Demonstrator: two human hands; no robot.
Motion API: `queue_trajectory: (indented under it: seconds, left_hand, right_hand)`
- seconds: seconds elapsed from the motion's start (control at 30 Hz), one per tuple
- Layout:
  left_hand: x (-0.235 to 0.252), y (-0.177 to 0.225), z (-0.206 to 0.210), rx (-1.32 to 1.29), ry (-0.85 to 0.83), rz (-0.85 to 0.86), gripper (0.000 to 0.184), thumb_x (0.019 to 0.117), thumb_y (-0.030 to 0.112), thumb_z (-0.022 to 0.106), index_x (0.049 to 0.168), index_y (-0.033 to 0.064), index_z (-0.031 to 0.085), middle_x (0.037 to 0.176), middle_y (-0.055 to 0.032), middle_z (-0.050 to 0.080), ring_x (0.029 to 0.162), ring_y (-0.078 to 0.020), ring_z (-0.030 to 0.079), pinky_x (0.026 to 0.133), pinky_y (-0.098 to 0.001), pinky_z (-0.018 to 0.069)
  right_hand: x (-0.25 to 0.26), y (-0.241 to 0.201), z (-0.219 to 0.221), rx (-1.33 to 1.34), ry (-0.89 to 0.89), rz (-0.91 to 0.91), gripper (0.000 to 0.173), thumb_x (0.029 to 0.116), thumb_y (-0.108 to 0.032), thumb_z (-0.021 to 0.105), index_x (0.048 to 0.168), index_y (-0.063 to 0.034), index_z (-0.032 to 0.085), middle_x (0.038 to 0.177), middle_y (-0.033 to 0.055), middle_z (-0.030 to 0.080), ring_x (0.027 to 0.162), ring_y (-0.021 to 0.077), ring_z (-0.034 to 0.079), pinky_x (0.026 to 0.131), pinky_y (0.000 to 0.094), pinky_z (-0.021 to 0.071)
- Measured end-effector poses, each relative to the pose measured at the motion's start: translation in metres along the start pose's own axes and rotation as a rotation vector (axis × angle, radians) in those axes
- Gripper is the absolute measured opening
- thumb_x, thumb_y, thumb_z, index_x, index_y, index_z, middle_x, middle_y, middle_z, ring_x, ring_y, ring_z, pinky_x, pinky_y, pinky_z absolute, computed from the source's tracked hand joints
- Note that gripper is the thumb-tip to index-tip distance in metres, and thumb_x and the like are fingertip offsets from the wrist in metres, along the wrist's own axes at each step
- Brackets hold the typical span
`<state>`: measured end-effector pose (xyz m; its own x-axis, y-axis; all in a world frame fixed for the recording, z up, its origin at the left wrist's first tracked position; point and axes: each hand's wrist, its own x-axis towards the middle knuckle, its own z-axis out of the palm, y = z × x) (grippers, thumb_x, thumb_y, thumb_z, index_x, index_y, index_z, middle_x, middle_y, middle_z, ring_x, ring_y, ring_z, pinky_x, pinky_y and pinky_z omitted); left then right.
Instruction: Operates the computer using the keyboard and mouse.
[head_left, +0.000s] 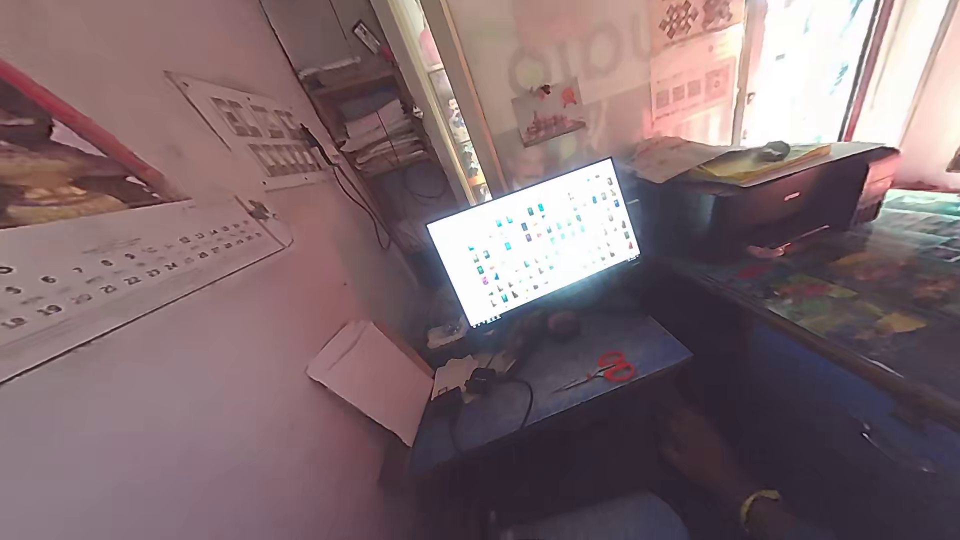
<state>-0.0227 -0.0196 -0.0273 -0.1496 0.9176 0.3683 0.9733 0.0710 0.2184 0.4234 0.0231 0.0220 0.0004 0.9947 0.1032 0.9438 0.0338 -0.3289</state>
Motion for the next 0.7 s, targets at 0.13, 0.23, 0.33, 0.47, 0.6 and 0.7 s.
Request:
queue_trajectory:
  seconds: [0.13,0.23,0.33,0.47,0.6,0.7]
  left_hand:
    - [0.002,-0.004,0.008,0.007,0.047,0.010,0.065,0.1064,0.055,0.037,0.142,0.0047,0.058,0.152,-0.0229,0.050,0.146,-0.0368,0.043,0.122,-0.0510,0.0332]
    - [0.001,-0.003,0.006,-0.002,0.019,0.002,0.064,0.1070,0.052,0.037,0.146,0.0049,0.054,0.155,-0.0233,0.046,0.148,-0.0378,0.039,0.123,-0.0523,0.0300]
    - [0.000,-0.003,0.003,-0.057,0.006,-0.006,0.062,0.1064,0.048,0.043,0.145,0.0013,0.054,0.157,-0.0260,0.042,0.150,-0.0412,0.035,0.124,-0.0542,0.0278]
    - [0.003,-0.005,0.004,-0.050,-0.016,0.003,0.061,0.1059,0.047,0.044,0.146,0.0026,0.054,0.159,-0.0244,0.040,0.151,-0.0410,0.033,0.125,-0.0533,0.0254]
    - [0.004,0.004,-0.009,-0.024,-0.063,-0.020,0.064,0.1075,0.051,0.035,0.150,0.0056,0.050,0.156,-0.0240,0.044,0.150,-0.0402,0.035,0.124,-0.0541,0.0266]
    - [0.004,0.001,-0.005,-0.075,-0.080,-0.050,0.063,0.1063,0.050,0.041,0.147,0.0033,0.052,0.158,-0.0253,0.040,0.151,-0.0416,0.032,0.125,-0.0544,0.0250]
  right_hand:
    - [-0.001,0.000,-0.001,0.018,-0.002,-0.009,0.055,0.0937,-0.036,0.066,0.146,-0.0184,0.058,0.152,0.0165,0.051,0.142,0.0379,0.046,0.115,0.0541,0.0404]
    - [0.000,0.003,0.001,0.014,0.012,-0.015,0.055,0.0931,-0.036,0.065,0.145,-0.0192,0.059,0.151,0.0165,0.052,0.141,0.0384,0.047,0.113,0.0547,0.0423]
    - [0.000,0.000,0.000,0.013,0.001,-0.009,0.054,0.0948,-0.036,0.064,0.146,-0.0199,0.058,0.153,0.0160,0.051,0.142,0.0374,0.046,0.114,0.0533,0.0419]
    - [0.001,0.001,0.000,-0.001,0.001,-0.009,0.053,0.0953,-0.037,0.064,0.145,-0.0189,0.059,0.152,0.0163,0.050,0.142,0.0370,0.046,0.114,0.0522,0.0420]
    - [0.002,0.001,0.000,0.001,0.027,-0.026,0.052,0.0952,-0.036,0.064,0.144,-0.0191,0.059,0.152,0.0161,0.051,0.142,0.0366,0.046,0.115,0.0520,0.0420]
    - [0.003,-0.001,0.000,0.010,0.016,-0.021,0.053,0.0962,-0.036,0.062,0.146,-0.0204,0.058,0.153,0.0156,0.050,0.143,0.0360,0.045,0.115,0.0515,0.0416]
